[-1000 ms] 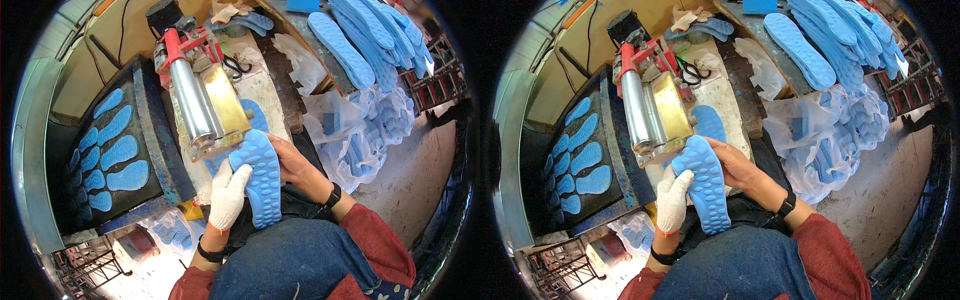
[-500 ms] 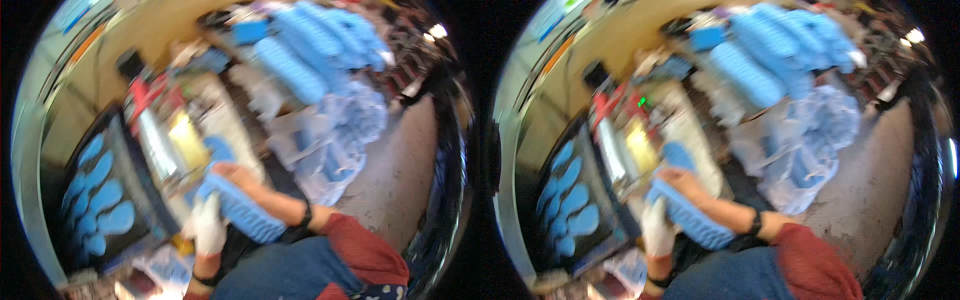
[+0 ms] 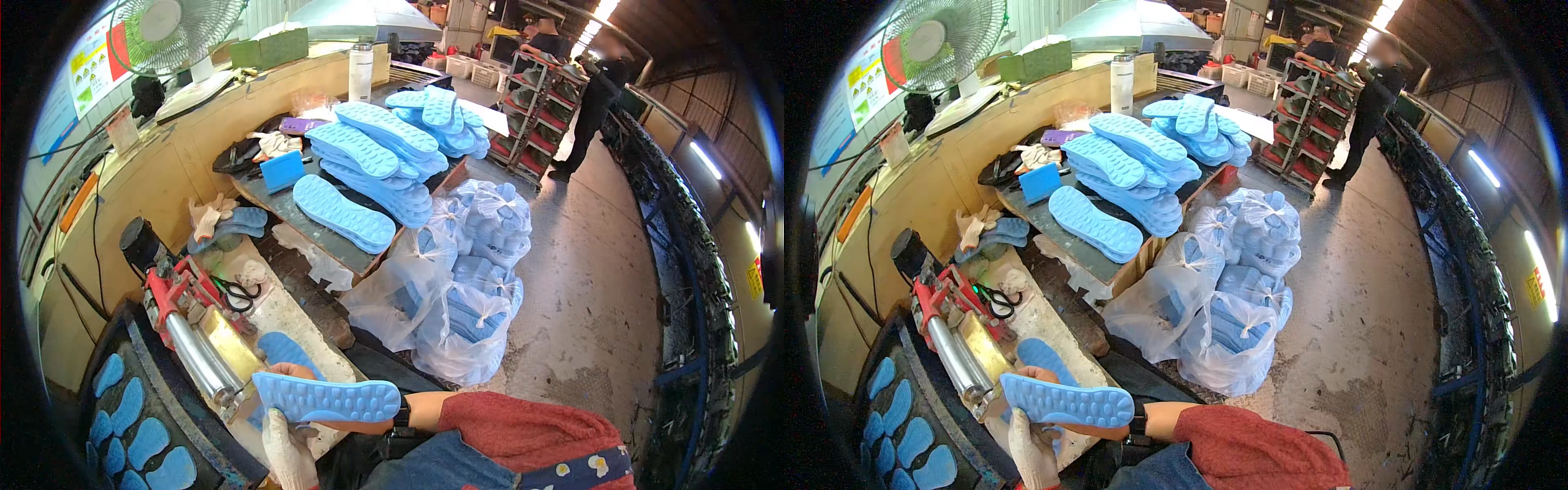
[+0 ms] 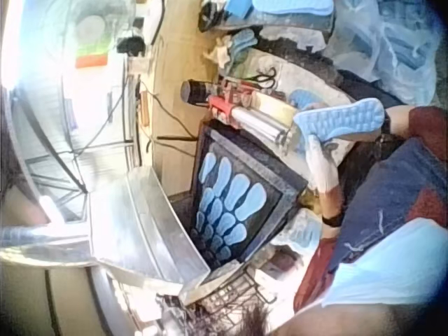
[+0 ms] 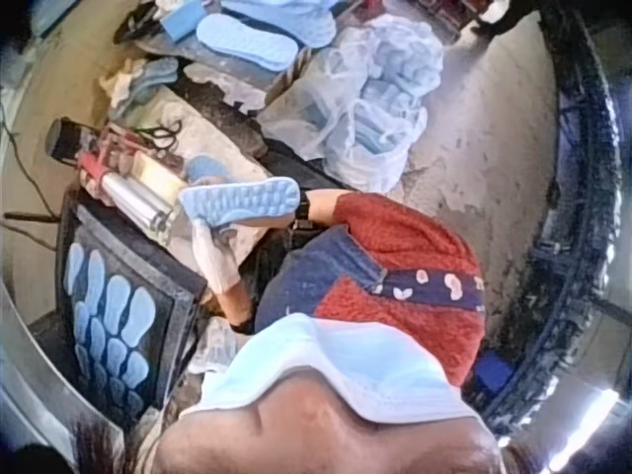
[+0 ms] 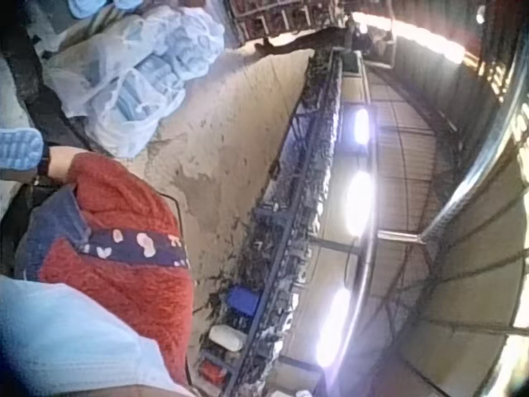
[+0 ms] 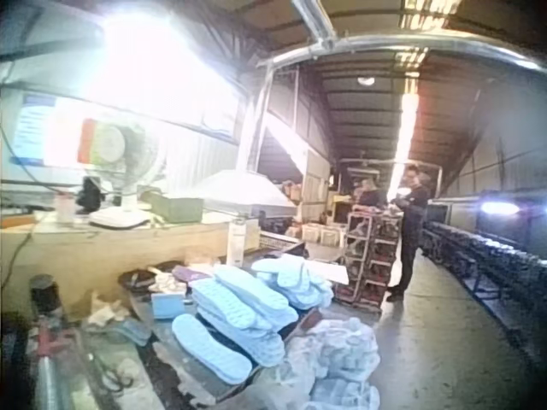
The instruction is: Apply glue to shoe soles using a mechanical roller and stack them for processing.
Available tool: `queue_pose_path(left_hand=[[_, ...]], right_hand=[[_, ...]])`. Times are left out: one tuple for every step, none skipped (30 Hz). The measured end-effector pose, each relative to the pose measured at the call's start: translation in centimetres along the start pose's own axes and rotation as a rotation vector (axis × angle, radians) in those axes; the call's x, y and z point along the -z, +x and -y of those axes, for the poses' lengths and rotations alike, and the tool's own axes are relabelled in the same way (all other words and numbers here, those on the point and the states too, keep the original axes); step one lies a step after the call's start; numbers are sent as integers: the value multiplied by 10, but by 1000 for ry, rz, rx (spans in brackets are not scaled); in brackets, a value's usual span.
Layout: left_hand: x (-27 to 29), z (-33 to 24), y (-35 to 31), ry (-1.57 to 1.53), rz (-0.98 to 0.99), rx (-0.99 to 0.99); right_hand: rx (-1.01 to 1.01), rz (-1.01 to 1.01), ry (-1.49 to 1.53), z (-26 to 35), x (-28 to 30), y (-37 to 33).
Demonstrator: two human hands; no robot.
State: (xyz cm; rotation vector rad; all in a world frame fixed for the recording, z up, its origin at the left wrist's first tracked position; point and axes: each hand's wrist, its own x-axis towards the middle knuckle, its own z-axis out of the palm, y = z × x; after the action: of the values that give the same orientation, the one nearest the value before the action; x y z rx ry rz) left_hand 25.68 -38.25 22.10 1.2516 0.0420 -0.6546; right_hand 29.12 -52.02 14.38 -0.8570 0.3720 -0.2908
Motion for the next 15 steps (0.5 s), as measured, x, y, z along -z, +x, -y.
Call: queue_pose_path(left_hand=[[0, 0, 1, -20, 7, 12], [3, -1, -1, -21, 7, 10], [6, -4, -3, 36, 2, 25], [9, -6, -6, 94, -5, 41], [11, -7, -7, -29, -15, 22], [15, -4, -4, -28, -25, 25], [20, 2, 2, 10, -35, 29], [25, 8, 7, 47, -53, 33], [23, 8, 7, 33, -56, 32], [18, 5, 5, 18, -75, 35], [21, 1, 6, 23, -47, 82], [24, -2, 7, 24, -20, 130], [22, -2, 9, -8, -26, 119], [20, 0, 11, -42, -26, 105], [24, 2, 9, -48, -6, 122]], right_hand=[[31, 1, 12, -4, -5, 8], [57, 9, 23, 0, 3, 1], [83, 15, 35, -2, 5, -2], [106, 21, 47, -9, 8, -9], [127, 30, 59, -15, 1, -1], [141, 38, 75, -15, 10, -11], [150, 50, 92, -26, -47, 33], [152, 66, 111, -18, 8, 3], [134, 88, 142, -20, 10, 4], [101, 112, 178, -20, 5, 11], [57, 141, 216, -15, 17, 2], [11, 168, 253, -21, 14, 1], [-32, 196, 288, -12, 18, 4], [-72, 219, 317, -21, -1, -5], [-117, 156, 334, -15, -5, -18]])
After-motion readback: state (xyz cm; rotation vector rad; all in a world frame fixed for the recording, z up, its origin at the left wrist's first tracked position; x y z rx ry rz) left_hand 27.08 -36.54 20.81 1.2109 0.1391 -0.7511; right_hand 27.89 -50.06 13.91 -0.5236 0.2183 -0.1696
